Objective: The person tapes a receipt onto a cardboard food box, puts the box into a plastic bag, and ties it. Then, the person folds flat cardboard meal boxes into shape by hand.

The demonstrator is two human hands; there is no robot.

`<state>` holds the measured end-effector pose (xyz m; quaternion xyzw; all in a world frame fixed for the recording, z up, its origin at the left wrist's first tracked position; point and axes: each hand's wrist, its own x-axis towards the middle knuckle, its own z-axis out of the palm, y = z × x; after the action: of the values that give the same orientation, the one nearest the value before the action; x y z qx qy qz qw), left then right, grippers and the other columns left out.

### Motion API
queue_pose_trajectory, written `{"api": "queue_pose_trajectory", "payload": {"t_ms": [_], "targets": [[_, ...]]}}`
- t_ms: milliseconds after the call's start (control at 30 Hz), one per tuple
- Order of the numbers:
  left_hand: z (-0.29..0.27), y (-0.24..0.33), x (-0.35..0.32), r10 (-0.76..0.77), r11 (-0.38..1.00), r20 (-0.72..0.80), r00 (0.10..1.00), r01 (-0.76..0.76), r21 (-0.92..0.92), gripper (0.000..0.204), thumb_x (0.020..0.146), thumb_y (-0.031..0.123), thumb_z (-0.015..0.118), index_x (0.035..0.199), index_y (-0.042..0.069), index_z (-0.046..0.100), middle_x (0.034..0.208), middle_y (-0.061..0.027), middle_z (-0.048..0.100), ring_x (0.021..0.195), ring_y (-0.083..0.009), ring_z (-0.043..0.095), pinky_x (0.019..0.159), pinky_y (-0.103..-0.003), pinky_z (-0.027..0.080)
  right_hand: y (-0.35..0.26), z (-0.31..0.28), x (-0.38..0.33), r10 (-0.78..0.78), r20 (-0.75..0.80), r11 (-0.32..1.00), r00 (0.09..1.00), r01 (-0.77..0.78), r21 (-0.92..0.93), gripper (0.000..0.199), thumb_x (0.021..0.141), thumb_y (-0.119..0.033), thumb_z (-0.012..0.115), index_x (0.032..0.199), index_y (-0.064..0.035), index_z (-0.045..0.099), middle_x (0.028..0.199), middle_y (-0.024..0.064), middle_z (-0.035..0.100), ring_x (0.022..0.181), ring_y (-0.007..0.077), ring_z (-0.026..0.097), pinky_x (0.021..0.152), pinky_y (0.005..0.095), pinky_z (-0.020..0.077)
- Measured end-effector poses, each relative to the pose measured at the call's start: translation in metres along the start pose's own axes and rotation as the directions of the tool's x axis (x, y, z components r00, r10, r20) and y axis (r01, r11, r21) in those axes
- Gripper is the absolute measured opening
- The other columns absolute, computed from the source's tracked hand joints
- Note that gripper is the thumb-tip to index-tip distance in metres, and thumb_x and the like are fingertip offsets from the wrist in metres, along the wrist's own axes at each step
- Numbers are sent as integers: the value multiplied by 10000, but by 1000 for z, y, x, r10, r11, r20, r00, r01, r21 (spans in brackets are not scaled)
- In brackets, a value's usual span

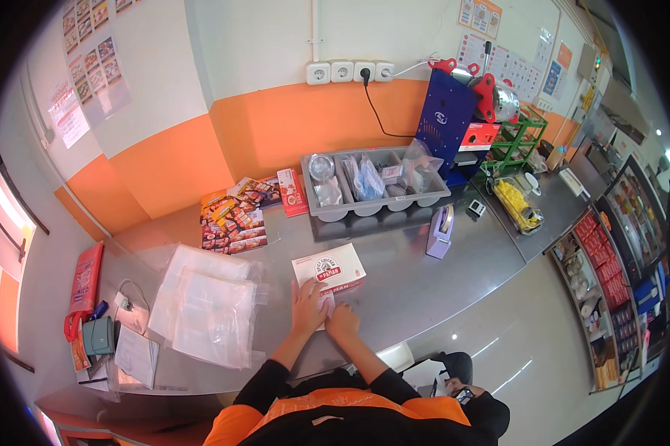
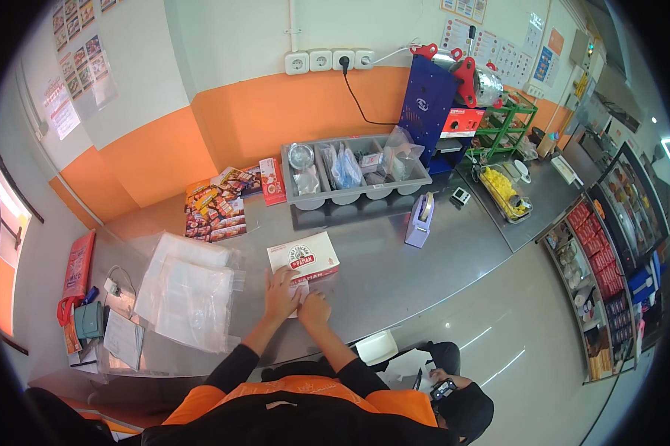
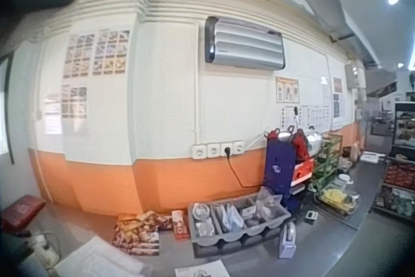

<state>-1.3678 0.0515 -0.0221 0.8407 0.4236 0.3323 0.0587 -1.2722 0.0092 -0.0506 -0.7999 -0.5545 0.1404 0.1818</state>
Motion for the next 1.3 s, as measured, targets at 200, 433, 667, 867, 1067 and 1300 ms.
{"api": "queue_pose_trajectory", "payload": {"t_ms": [200, 433, 667, 867, 1067, 1300], "targets": [[6, -7, -59, -584, 772, -138, 800, 495, -399, 539, 672, 143, 641, 1127, 25, 378, 1089, -200, 371, 1084, -345, 368, 963, -402, 264, 17, 1, -1, -7, 338, 961, 941, -87, 262, 372, 695, -259, 667, 926, 12, 560, 855, 148, 610, 774, 264, 595, 662, 335, 479], [-10, 17, -28, -587, 497, 149, 795, 500, -710, 625, 729, 71, 623, 1194, -11, 214, 1054, -148, 350, 1064, -223, 384, 741, -317, 436, 39, -76, 27, -363, 438, 581, 822, -168, 796, 246, 763, -208, 636, 932, -34, 597, 756, -3, 588, 642, 50, 502, 509, 197, 398], [19, -2, 70, -195, 896, -137, 971, 120, -427, 555, 708, -58, 573, 1188, 73, 325, 1125, -121, 338, 931, -281, 500, 786, -337, 439, 45, -75, 99, -192, 136, 754, 972, 57, 655, 276, 713, -242, 680, 861, -31, 582, 606, -1, 538, 522, 100, 482, 459, 248, 385], [23, -10, 72, -133, 984, 53, 990, 138, -115, 397, 678, 65, 595, 1063, 115, 508, 1141, -123, 378, 1026, -317, 399, 880, -397, 338, 126, -110, 134, 199, -611, 903, 766, 99, 418, 345, 698, -301, 675, 914, -57, 563, 754, 99, 498, 698, 214, 484, 645, 320, 403], [25, -3, 67, -136, 989, 41, 990, 138, -50, 388, 700, 218, 615, 1067, 133, 523, 1171, -100, 378, 1040, -300, 372, 884, -410, 311, 192, -147, 176, 532, -601, 842, 596, -297, 450, 351, 761, -345, 576, 972, -64, 577, 1045, 207, 430, 980, 343, 425, 850, 401, 351], [25, -7, 73, -79, 995, 40, 996, 77, 65, 511, 718, 370, 601, 1134, 107, 466, 1211, -92, 376, 1121, -308, 323, 967, -443, 214, 246, -130, 220, 504, -413, 857, 759, -377, 352, 357, 746, -372, 573, 900, -55, 633, 1006, 230, 531, 969, 368, 481, 862, 405, 375]]}}
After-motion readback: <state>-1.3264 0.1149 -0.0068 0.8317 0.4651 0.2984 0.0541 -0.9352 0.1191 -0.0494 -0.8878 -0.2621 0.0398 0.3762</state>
